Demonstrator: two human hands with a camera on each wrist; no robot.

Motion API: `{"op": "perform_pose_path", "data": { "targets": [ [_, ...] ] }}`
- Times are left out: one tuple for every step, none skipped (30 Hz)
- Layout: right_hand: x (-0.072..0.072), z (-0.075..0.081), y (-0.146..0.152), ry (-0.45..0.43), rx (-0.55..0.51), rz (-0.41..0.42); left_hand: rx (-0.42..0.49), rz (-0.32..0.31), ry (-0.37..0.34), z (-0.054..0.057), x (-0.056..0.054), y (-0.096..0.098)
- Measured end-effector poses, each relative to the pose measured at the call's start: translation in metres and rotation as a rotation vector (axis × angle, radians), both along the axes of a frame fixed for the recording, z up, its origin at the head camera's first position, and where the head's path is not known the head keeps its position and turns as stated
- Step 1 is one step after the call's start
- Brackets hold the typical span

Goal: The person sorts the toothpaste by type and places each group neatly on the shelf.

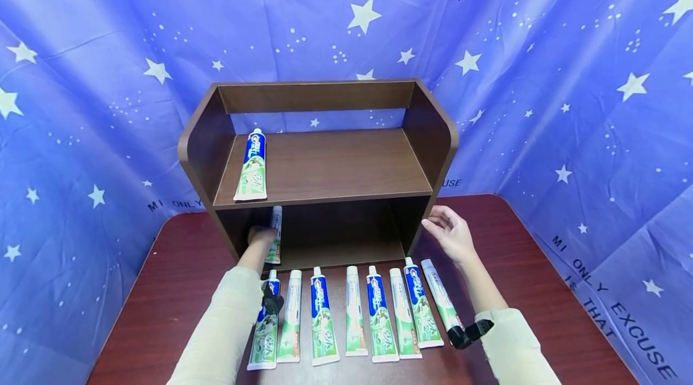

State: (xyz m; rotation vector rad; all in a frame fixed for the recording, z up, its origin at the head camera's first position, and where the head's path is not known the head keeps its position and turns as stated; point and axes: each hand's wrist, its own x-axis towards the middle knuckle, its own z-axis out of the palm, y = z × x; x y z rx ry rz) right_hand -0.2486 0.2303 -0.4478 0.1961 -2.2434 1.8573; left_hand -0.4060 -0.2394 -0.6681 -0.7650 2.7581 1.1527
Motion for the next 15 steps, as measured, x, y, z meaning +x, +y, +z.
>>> {"op": "perform_pose_path", "data": {
  "targets": [
    [0.0,0.0,0.0,0.001,0.0,0.0,-0.051,-0.025,0.007,0.001,0.0,0.001],
    [0.0,0.0,0.0,0.002,0.0,0.001,-0.091,-0.052,0.029,0.007,0.003,0.002],
    [0.0,0.0,0.0,0.002,-0.001,0.002,-0.132,-0.072,0.024,0.02,0.01,0.006],
    [0.0,0.001,0.0,0.001,0.002,0.004,-0.166,-0.081,0.029,0.035,0.018,0.011],
    [0.0,0.001,0.0,-0.001,0.003,0.004,-0.171,-0.098,0.02,0.053,0.029,0.017],
    [0.0,0.001,0.0,-0.003,0.005,0.004,-0.186,-0.098,0.023,0.072,0.04,0.024],
    [0.0,0.001,0.0,-0.004,0.007,0.001,-0.174,-0.101,0.008,0.095,0.054,0.031],
    [0.0,0.001,0.0,-0.006,0.01,0.002,-0.164,-0.11,0.008,0.117,0.069,0.038],
    [0.001,0.001,0.0,-0.007,0.013,0.0,-0.162,-0.114,-0.006,0.136,0.081,0.044],
    [0.001,0.001,0.0,-0.009,0.015,0.0,-0.166,-0.108,0.017,0.148,0.09,0.05],
    [0.001,0.001,0.0,-0.009,0.015,-0.002,-0.177,-0.108,0.029,0.158,0.098,0.055],
    [0.001,0.001,0.0,-0.01,0.015,-0.001,-0.187,-0.107,0.041,0.165,0.104,0.059],
    [0.001,0.001,0.0,-0.01,0.014,-0.001,-0.194,-0.102,0.059,0.169,0.109,0.062],
    [0.001,0.001,0.0,-0.009,0.014,0.0,-0.203,-0.101,0.079,0.172,0.113,0.064],
    [0.001,0.0,0.001,-0.009,0.013,0.001,-0.195,-0.085,0.082,0.173,0.114,0.066]
  ]
}}
